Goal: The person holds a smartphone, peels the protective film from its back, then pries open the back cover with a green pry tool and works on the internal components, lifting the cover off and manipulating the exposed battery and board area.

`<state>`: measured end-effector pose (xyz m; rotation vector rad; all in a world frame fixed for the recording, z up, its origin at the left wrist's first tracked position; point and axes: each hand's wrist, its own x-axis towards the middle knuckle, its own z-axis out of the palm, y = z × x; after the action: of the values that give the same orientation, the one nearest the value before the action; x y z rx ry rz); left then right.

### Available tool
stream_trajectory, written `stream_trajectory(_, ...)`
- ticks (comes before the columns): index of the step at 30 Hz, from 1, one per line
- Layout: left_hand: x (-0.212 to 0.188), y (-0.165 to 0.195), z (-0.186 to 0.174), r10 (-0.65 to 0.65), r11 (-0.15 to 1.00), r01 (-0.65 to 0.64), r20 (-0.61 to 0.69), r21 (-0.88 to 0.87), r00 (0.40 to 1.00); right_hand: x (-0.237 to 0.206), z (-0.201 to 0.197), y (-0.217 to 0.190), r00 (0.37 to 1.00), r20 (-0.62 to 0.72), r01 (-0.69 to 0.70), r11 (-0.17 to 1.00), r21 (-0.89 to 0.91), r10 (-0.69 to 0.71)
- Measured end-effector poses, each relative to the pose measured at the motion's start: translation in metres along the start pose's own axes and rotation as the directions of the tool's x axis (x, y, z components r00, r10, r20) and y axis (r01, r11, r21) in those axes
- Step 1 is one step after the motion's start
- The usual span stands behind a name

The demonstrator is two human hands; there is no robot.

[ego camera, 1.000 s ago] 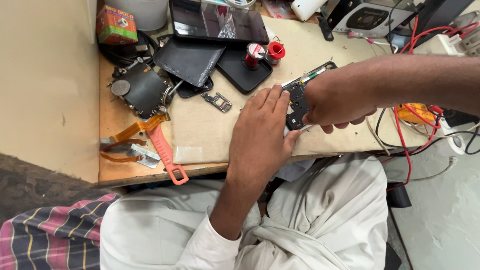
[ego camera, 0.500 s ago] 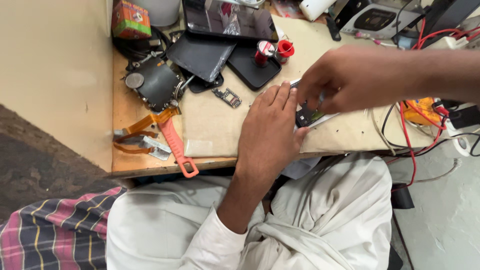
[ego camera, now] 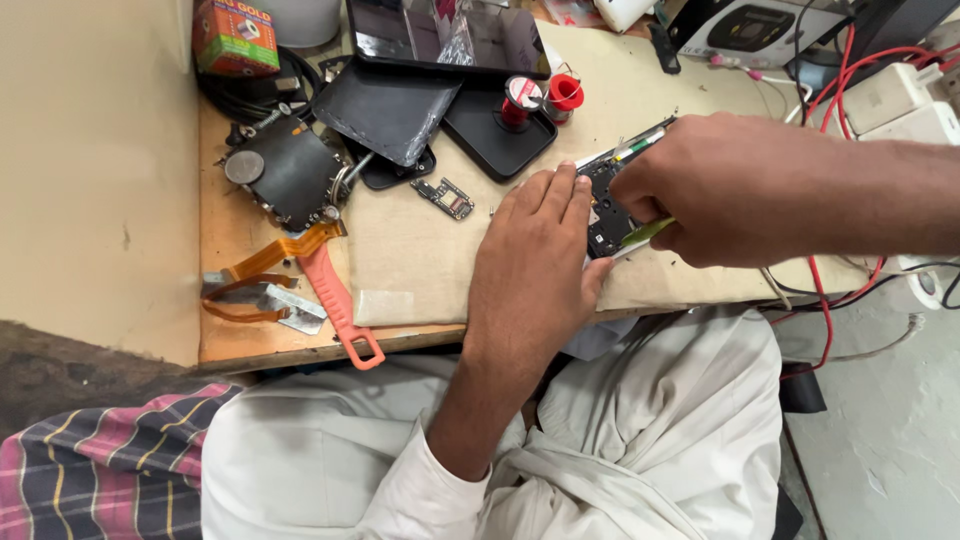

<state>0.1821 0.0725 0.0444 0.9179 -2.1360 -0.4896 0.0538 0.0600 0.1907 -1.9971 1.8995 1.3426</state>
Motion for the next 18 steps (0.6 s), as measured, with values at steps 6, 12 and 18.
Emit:
stream_trajectory(6,0.000,0.003,0.003,0.008,1.000,-0.008,0.007,-0.009,1.000,-0.011,-0.006,-0.001,1.000,-0.006,-0.003,0.987,0.159,0.004)
stream_trajectory(12,0.002,0.012,0.003,0.002,1.000,-0.002,0.018,-0.003,1.000,0.002,-0.015,-0.002,0.933,0.350,-0.171,0.961,0.219,0.087)
stream_trajectory(18,0.006,0.009,0.007,0.005,1.000,-0.005,0.014,0.020,1.000,0.002,-0.012,-0.007,0.994,0.088,0.067,0.993,-0.098,-0.058)
